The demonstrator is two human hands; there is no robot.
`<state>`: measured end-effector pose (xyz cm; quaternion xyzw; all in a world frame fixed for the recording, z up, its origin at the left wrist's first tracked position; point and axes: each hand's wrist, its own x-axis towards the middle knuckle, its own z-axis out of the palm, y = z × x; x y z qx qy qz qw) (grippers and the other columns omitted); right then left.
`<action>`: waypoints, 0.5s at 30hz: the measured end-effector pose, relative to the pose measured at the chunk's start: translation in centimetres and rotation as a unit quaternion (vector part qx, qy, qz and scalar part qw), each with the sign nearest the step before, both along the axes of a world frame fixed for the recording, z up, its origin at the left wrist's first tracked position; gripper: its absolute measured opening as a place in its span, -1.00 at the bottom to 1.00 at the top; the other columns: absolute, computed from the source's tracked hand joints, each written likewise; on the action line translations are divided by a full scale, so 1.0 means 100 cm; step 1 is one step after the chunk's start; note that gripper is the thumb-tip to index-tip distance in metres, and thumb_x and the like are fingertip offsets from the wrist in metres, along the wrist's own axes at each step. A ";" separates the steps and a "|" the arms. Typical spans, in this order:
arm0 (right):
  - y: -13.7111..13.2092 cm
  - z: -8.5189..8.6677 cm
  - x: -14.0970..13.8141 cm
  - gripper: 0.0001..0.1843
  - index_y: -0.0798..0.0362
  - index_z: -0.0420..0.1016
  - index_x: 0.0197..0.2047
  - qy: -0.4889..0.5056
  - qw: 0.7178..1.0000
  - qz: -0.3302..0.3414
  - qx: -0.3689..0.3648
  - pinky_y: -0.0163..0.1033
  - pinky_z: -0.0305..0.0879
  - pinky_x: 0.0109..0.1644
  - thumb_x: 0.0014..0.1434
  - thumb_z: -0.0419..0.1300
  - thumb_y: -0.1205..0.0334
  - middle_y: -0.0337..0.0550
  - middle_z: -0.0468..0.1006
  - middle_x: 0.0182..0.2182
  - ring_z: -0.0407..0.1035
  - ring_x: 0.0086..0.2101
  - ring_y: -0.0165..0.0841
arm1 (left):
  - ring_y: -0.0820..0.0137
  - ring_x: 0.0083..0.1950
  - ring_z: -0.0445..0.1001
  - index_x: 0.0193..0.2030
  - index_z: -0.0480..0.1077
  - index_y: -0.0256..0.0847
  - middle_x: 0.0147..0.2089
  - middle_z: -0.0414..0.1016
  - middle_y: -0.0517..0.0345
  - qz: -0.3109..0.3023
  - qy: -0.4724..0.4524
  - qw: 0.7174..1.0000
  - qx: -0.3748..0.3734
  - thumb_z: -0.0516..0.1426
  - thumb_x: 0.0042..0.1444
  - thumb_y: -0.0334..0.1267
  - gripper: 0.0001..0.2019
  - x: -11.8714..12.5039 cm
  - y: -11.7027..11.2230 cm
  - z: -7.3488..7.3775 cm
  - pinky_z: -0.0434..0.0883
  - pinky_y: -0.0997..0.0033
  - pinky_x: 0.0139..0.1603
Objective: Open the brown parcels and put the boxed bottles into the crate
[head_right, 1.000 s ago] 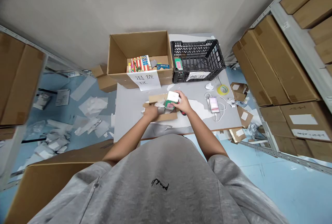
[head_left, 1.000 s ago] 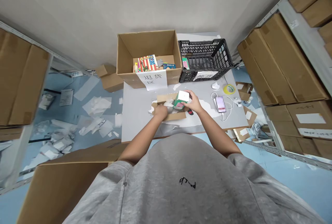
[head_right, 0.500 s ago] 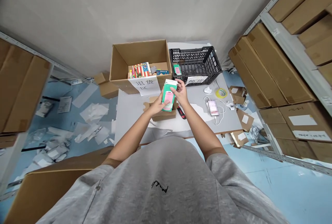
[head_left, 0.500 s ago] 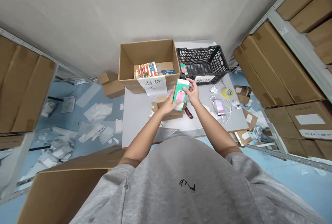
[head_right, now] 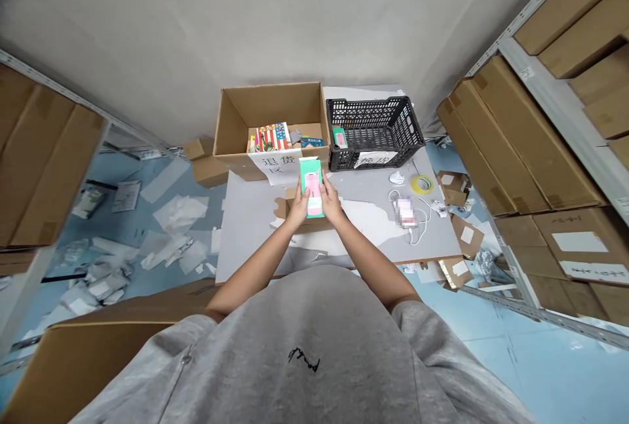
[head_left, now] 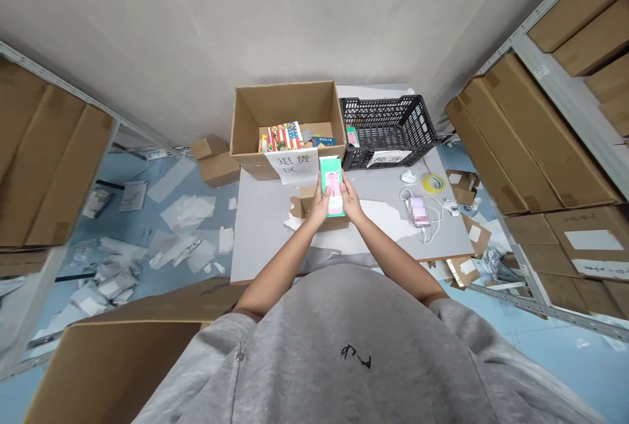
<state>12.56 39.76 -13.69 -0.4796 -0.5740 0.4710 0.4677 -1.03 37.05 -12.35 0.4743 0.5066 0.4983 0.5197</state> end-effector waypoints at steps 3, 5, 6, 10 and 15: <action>0.002 0.003 -0.001 -0.05 -0.15 0.09 0.60 0.004 1.000 0.004 -0.005 0.10 0.09 0.53 0.34 0.01 -0.48 -0.09 0.30 0.46 0.19 0.43 -0.08 | 0.26 0.67 -0.10 0.65 -0.09 0.12 0.64 0.04 0.24 0.003 -0.009 1.000 0.006 -0.02 0.39 0.34 -0.19 -0.001 0.000 -0.003 0.02 0.14 0.63; 0.006 0.010 0.001 -0.02 -0.18 -0.03 0.63 0.022 1.000 0.021 -0.008 0.11 0.23 0.46 0.33 0.06 -0.46 -0.08 0.29 0.46 0.31 0.34 -0.07 | 0.26 0.67 -0.08 0.65 -0.08 0.12 0.64 0.04 0.25 -0.003 -0.018 1.000 0.008 -0.02 0.39 0.33 -0.20 -0.002 0.000 -0.003 0.02 0.14 0.63; 0.009 0.014 0.003 0.00 -0.20 -0.08 0.63 0.032 0.999 0.029 -0.007 0.11 0.28 0.42 0.32 0.10 -0.44 -0.07 0.28 0.46 0.34 0.31 -0.08 | 0.25 0.66 -0.06 0.64 -0.06 0.12 0.64 0.05 0.24 -0.010 -0.022 1.000 0.010 -0.01 0.39 0.32 -0.21 -0.003 0.000 -0.003 0.02 0.13 0.63; 0.027 0.034 0.012 0.01 -0.27 0.03 0.59 0.037 0.998 0.051 0.025 0.09 0.30 0.41 0.24 0.29 -0.37 -0.11 0.23 0.47 0.26 0.34 -0.06 | 0.17 0.64 0.03 0.63 0.01 0.06 0.62 0.10 0.17 -0.041 -0.028 0.999 0.016 0.04 0.37 0.31 -0.19 -0.006 -0.002 0.002 0.02 0.11 0.63; 0.044 0.048 0.020 -0.22 -0.23 0.39 0.37 0.019 0.997 0.065 0.033 0.06 0.36 0.36 0.18 0.37 -0.32 -0.10 0.31 0.37 0.24 0.34 -0.06 | 0.14 0.62 0.08 0.62 0.06 0.03 0.59 0.17 0.13 -0.042 -0.018 0.999 -0.011 0.04 0.37 0.30 -0.22 -0.007 -0.008 0.009 0.09 0.09 0.61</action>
